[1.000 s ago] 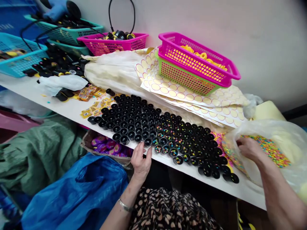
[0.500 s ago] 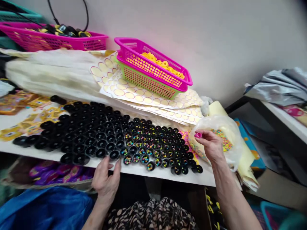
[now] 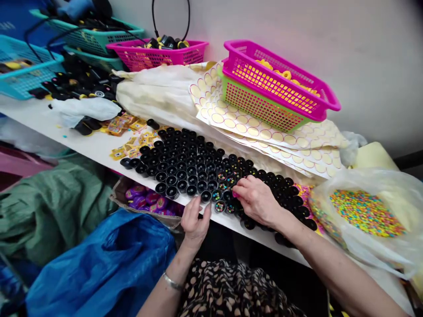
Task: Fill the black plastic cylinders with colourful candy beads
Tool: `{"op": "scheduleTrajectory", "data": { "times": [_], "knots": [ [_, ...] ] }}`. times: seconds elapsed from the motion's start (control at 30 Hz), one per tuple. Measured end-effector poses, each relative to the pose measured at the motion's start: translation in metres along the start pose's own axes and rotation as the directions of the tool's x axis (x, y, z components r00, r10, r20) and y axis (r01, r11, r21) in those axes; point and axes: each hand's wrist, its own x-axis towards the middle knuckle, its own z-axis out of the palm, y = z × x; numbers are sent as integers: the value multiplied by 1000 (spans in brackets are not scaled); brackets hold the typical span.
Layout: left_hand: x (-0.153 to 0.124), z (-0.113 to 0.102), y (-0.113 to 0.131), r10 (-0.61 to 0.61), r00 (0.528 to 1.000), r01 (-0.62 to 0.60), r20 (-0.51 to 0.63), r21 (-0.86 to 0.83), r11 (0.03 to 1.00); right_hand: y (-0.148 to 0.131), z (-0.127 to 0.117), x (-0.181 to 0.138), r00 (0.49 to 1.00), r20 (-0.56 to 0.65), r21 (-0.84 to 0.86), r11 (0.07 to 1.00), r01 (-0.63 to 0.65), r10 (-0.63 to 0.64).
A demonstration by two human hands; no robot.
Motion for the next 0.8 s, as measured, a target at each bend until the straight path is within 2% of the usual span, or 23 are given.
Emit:
{"op": "scheduleTrajectory", "data": {
  "times": [0.1, 0.2, 0.27, 0.37, 0.43, 0.47, 0.5, 0.53, 0.6, 0.63, 0.67, 0.7, 0.73, 0.77, 0.8],
  "knots": [
    [-2, 0, -1, -31, 999, 31, 21, -4, 1000, -8, 2, 6, 994, 99, -177, 982, 63, -45],
    [-3, 0, -1, -40, 999, 40, 25, -24, 999, -16, 7, 14, 986, 156, -246, 964, 101, -64],
    [-4, -1, -1, -35, 999, 36, 25, -35, 999, -19, 7, 17, 987, 150, -263, 960, 98, -59],
    [-3, -1, -1, -29, 999, 30, 22, -22, 999, -13, -4, 7, 998, 52, -222, 974, 31, -20],
    [-3, -1, -2, -25, 1000, 25, 18, -11, 1000, 6, -13, -16, 990, -119, -96, 992, -82, 70],
    [-3, -1, -2, -21, 1000, 21, 16, -8, 1000, 22, -18, -34, 961, -233, 5, 988, -155, 152],
    [-3, 0, -2, -18, 1000, 18, 16, -7, 1000, 41, -21, -54, 903, -348, 129, 967, -219, 251],
    [-3, 0, -2, -14, 1000, 14, 17, -7, 1000, 64, -23, -77, 809, -435, 257, 916, -308, 395],
    [-1, 0, -2, -7, 1000, 7, 13, -4, 1000, 116, -24, -126, 554, -452, 432, 715, -550, 699],
    [-1, 0, -2, -4, 1000, 4, 6, 0, 1000, 142, -23, -148, 410, -448, 445, 596, -668, 794],
    [0, 0, -1, -1, 1000, 1, 1, 4, 1000, 166, -21, -168, 308, -437, 377, 483, -790, 845],
    [1, 0, -1, 2, 1000, -2, -3, 8, 1000, 186, -18, -183, 271, -373, 263, 382, -886, 887],
    [1, 0, -1, 5, 1000, -5, -6, 9, 1000, 202, -15, -193, 269, -310, 173, 332, -927, 912],
    [2, 1, -1, 7, 1000, -7, -7, 9, 1000, 213, -12, -199, 284, -228, 96, 312, -945, 931],
    [2, 1, -1, 9, 1000, -9, -6, 7, 1000, 220, -10, -201, 322, -142, 47, 331, -942, 936]
  ]
}}
